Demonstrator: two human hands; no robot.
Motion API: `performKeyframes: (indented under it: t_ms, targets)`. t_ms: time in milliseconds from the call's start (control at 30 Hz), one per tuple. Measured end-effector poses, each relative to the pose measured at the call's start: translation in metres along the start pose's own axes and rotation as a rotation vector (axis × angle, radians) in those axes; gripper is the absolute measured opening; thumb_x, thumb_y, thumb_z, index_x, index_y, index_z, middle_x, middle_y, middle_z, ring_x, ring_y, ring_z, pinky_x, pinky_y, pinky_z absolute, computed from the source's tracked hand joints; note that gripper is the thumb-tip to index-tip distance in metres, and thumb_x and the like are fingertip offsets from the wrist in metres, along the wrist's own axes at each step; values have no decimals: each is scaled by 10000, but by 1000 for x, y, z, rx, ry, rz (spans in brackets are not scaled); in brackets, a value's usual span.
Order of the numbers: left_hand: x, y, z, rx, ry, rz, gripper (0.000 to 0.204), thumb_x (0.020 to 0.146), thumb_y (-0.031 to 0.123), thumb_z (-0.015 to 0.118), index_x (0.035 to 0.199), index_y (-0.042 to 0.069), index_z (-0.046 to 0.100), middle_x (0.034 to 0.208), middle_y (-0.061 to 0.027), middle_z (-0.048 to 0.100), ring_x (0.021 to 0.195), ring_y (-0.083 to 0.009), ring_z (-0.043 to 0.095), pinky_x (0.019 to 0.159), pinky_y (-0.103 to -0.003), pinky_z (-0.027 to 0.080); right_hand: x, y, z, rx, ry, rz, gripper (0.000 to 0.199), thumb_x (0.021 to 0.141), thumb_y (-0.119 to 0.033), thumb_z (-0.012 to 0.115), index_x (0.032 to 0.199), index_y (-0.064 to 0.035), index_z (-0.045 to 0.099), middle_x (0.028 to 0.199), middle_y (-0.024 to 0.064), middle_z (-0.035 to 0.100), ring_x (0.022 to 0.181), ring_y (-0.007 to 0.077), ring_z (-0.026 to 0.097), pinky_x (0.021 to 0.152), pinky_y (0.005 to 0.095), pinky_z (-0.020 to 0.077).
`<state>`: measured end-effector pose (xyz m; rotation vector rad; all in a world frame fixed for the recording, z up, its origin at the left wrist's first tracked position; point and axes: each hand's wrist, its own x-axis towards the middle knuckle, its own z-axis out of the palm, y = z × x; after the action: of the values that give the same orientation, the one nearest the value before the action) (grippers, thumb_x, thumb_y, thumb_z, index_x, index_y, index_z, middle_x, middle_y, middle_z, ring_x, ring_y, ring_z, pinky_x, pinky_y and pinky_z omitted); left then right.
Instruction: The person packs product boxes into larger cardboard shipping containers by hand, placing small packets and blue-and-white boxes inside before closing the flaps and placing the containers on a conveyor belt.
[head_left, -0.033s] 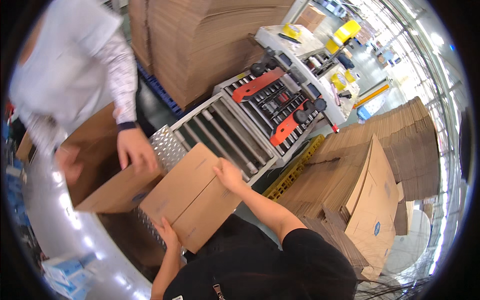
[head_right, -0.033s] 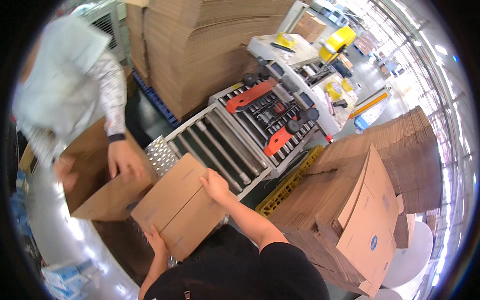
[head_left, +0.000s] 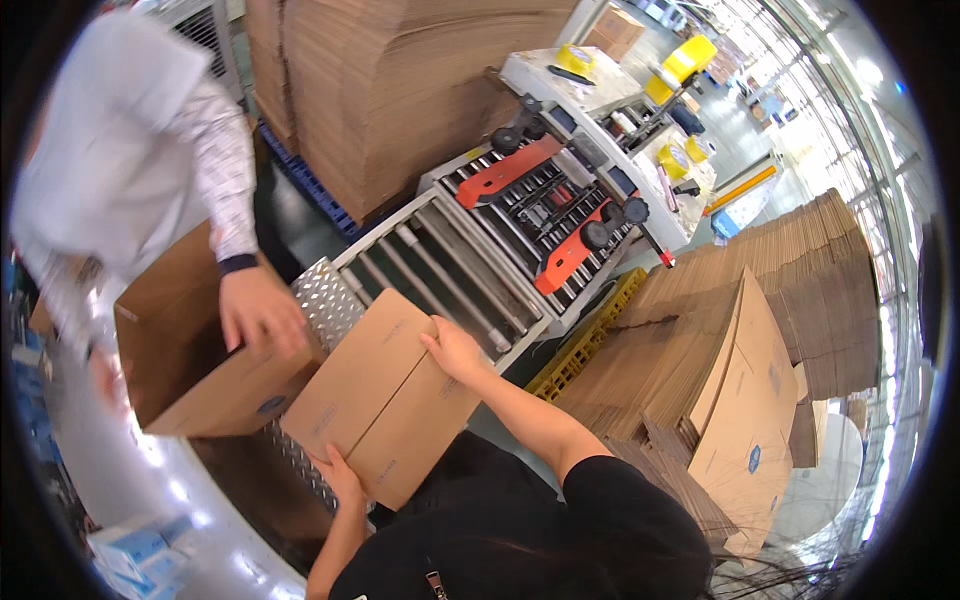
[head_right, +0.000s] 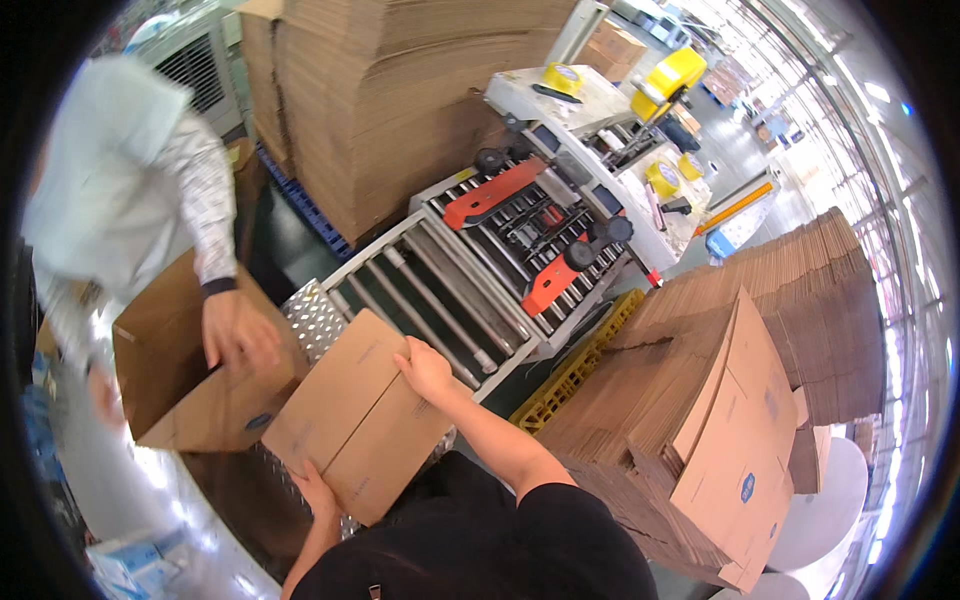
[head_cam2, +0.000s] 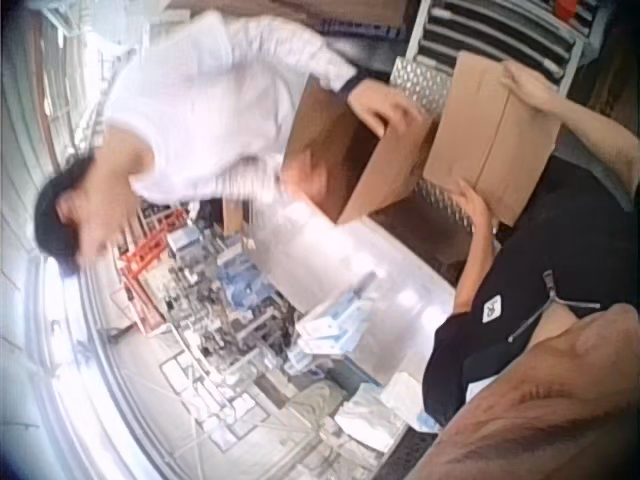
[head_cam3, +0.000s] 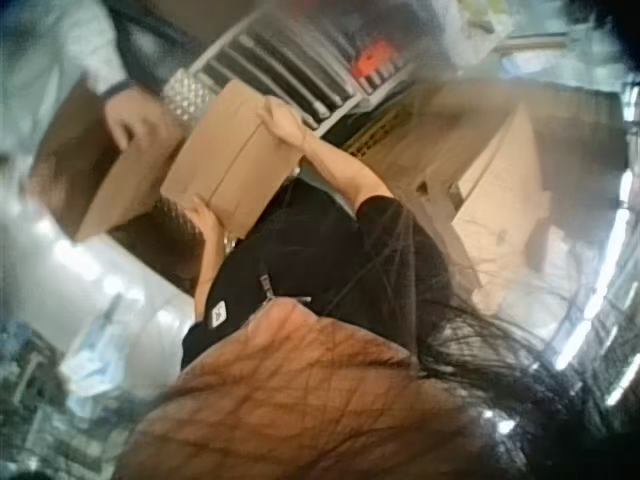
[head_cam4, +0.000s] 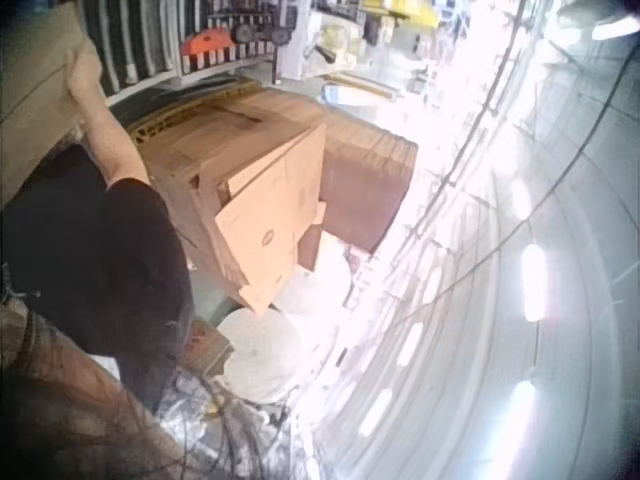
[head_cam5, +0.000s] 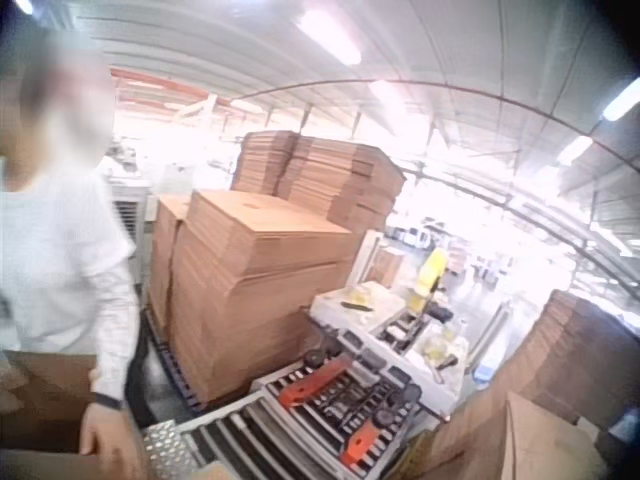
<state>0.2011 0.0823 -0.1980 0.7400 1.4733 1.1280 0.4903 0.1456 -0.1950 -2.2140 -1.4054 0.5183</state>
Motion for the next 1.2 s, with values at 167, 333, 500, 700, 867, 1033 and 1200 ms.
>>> performKeyframes:
  t_ms: [167, 333, 500, 700, 867, 1033, 1200]
  targets:
    - [5, -23, 121, -115, -86, 68, 588, 954, 201, 443, 1406, 5, 122, 1418, -161, 256, 1244, -257, 328, 1026, -383, 286, 110, 52, -60, -100, -39, -54, 424, 848, -328, 560, 1116, -3, 515, 950, 208, 622, 850, 355, 611, 726, 440, 494]
    - [55, -22, 279, -7, -223, 210, 612, 946, 171, 447, 1422, 18, 95, 1417, -160, 256, 1256, -270, 320, 1051, -376, 254, 182, 127, -117, -393, 177, -344, 647, 869, -350, 496, 1350, 36, 298, 1438, 206, 245, 1351, 318, 204, 1110, 424, 152]
    - [80, 3, 429, 40, -207, 300, 593, 925, 103, 458, 1403, -15, 127, 1393, -215, 279, 1239, -298, 356, 1024, -382, 304, 238, 175, -157, -328, 232, -367, 624, 865, -336, 490, 1339, 35, 328, 1421, 208, 285, 1341, 320, 231, 1110, 414, 163]
    - [86, -7, 502, -2, -301, 349, 618, 918, 151, 494, 1409, 19, 143, 1382, -222, 288, 1231, -311, 368, 1011, -390, 323, 201, 164, -141, 22, 330, -250, 546, 846, -254, 520, 1293, 35, 398, 1320, 232, 392, 1236, 365, 358, 1041, 416, 289]
    - [81, -4, 526, 84, -486, 6, 642, 929, 381, 459, 1409, 52, 187, 1375, -176, 338, 1191, -314, 413, 987, -413, 339, -29, 136, -88, 527, 186, -141, 260, 810, -91, 582, 1056, -39, 516, 1013, 164, 520, 1004, 339, 500, 861, 406, 415]
    - [107, -113, 366, 737, -1014, -90, 463, 904, 412, 448, 1216, 72, 415, 1122, -120, 498, 1008, -291, 511, 827, -390, 410, -248, 130, -145, 102, -40, 168, 150, 819, -208, 604, 917, -96, 626, 870, 75, 589, 892, 267, 581, 775, 372, 483]
    - [88, -182, 82, 1157, -1645, -311, 263, 882, 307, 468, 917, 79, 596, 698, -57, 557, 615, -160, 524, 529, -322, 411, -364, 119, -265, -627, 501, 422, 514, 648, -226, 731, 1113, -95, 556, 823, 79, 542, 743, 243, 546, 595, 365, 454]
